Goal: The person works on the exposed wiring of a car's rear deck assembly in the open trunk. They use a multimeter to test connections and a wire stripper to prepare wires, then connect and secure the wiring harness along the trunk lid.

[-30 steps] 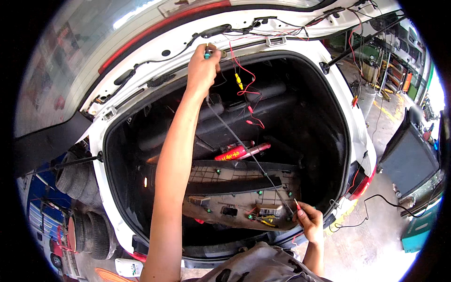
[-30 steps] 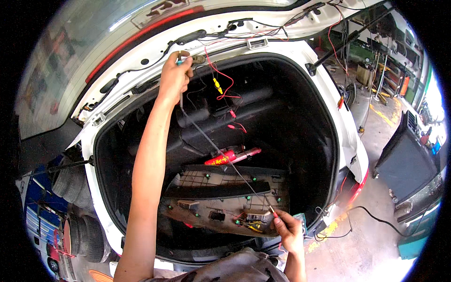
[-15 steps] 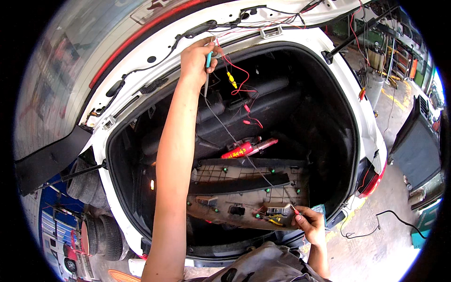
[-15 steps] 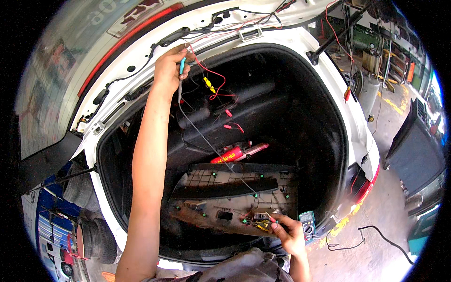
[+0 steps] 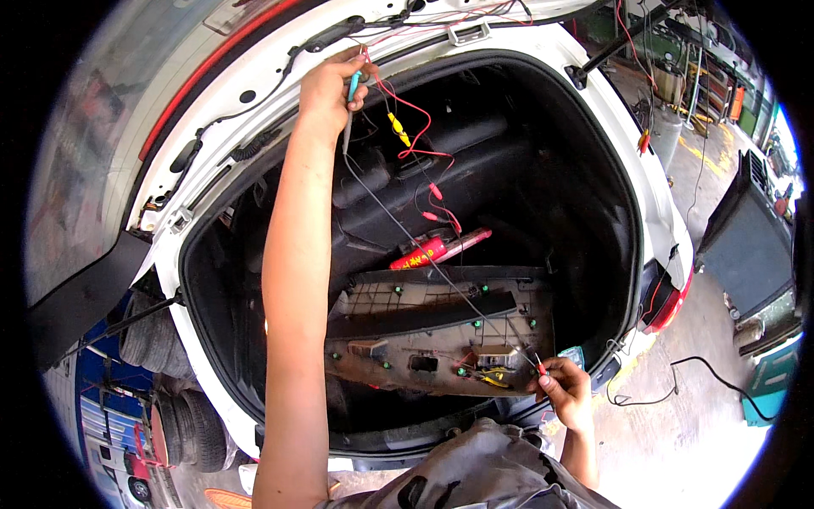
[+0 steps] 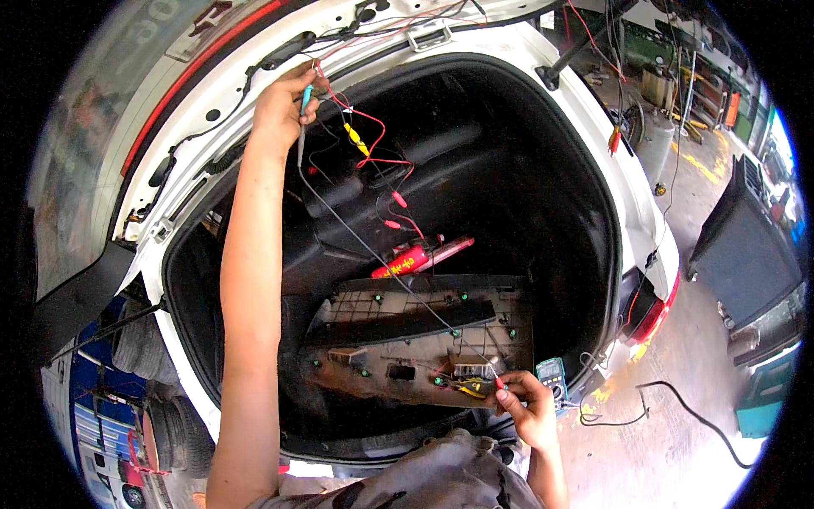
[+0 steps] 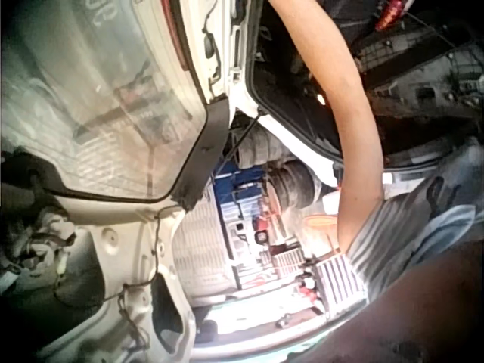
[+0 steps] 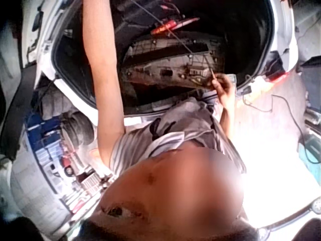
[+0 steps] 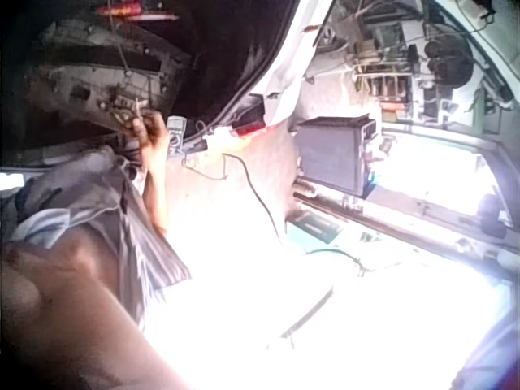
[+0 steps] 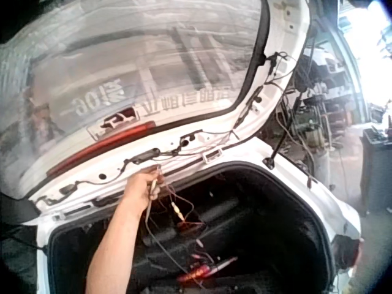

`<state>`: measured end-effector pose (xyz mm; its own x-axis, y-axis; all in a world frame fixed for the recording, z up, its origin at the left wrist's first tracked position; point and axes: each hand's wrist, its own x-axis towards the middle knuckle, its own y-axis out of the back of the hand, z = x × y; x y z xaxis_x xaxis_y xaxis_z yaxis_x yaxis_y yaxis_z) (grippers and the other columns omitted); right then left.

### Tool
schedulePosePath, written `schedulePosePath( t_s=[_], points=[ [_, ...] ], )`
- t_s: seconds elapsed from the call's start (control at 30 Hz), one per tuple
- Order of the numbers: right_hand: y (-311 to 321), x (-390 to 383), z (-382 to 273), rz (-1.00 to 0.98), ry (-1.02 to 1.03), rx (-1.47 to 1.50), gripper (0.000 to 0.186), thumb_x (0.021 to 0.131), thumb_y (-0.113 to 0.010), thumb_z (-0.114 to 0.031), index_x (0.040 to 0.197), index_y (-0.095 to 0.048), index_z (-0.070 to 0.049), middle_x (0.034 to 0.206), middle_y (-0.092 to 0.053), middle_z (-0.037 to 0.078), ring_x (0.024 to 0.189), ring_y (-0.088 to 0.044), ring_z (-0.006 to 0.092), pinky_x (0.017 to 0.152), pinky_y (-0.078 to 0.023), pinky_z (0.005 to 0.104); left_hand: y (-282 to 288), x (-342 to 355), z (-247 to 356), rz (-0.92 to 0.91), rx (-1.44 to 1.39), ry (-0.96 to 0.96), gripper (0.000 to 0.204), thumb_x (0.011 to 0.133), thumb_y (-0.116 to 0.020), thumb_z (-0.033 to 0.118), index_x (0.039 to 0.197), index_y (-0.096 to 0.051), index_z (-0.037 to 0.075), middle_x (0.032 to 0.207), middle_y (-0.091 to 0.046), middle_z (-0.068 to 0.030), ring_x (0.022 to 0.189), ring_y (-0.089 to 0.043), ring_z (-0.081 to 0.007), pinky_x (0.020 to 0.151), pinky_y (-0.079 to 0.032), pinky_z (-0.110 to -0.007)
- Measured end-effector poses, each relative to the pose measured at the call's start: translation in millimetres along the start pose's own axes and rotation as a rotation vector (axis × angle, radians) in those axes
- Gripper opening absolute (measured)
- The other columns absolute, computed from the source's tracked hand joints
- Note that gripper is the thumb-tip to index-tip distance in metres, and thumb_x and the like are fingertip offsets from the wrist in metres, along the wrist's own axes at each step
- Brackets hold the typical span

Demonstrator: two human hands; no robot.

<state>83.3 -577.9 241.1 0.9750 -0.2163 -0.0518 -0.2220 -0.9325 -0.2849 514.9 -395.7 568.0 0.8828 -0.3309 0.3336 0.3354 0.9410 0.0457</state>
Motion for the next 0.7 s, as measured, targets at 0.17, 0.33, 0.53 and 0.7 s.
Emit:
schedulePosePath(
  t_s=[0.17, 0.33, 0.53, 0.7],
  points=[
    [-4, -6, -7, 0.068, 0.062, -0.024, 0.024, 0.093, -0.064, -0.001, 0.113, -0.051, 0.001, 0.086, -0.071, 0.013, 0.069, -0.063, 0.0136, 0.062, -0.051, 0.0263, 0, 1, 7, -0.008, 0.026, 0.048, 0.035, 0.093, -0.062, 0.015, 0.125, -0.059, 0.0, 0.088, -0.067, -0.0109, 0.052, -0.047, -0.0116, 0.041, -0.029, -0.024],
    [4, -23, 11, 0.269, 0.394, -0.156, 0.024, 0.086, -0.071, 0.003, 0.102, -0.054, -0.001, 0.087, -0.071, 0.014, 0.069, -0.066, 0.0179, 0.061, -0.053, 0.0293, -15, 23, -6, 0.014, 0.156, 0.048, 0.027, 0.091, -0.066, 0.024, 0.114, -0.068, 0.01, 0.093, -0.066, -0.0016, 0.059, -0.041, -0.0079, 0.05, -0.029, -0.021],
    [10, -46, 1, -0.137, 0.595, -0.5, 0.019, 0.076, -0.068, 0.003, 0.094, -0.071, -0.004, 0.095, -0.072, 0.015, 0.08, -0.07, 0.0288, 0.067, -0.054, 0.0368, 52, 49, -14, 0.063, 0.103, 0.03, 0.034, 0.096, -0.058, 0.015, 0.129, -0.063, 0.007, 0.122, -0.066, -0.0038, 0.074, -0.048, -0.0112, 0.049, -0.027, -0.019],
    [41, -101, 76, 0.158, 0.15, 0.253, 0.022, 0.089, -0.065, 0.0, 0.111, -0.066, 0.007, 0.103, -0.072, 0.02, 0.093, -0.07, 0.0285, 0.079, -0.056, 0.0399, -7, 17, -10, 0.181, 0.191, -0.021, 0.045, 0.104, -0.047, 0.02, 0.146, -0.046, 0.005, 0.07, -0.042, -0.0006, 0.06, -0.037, -0.0097, 0.051, -0.028, -0.022]
  ],
)
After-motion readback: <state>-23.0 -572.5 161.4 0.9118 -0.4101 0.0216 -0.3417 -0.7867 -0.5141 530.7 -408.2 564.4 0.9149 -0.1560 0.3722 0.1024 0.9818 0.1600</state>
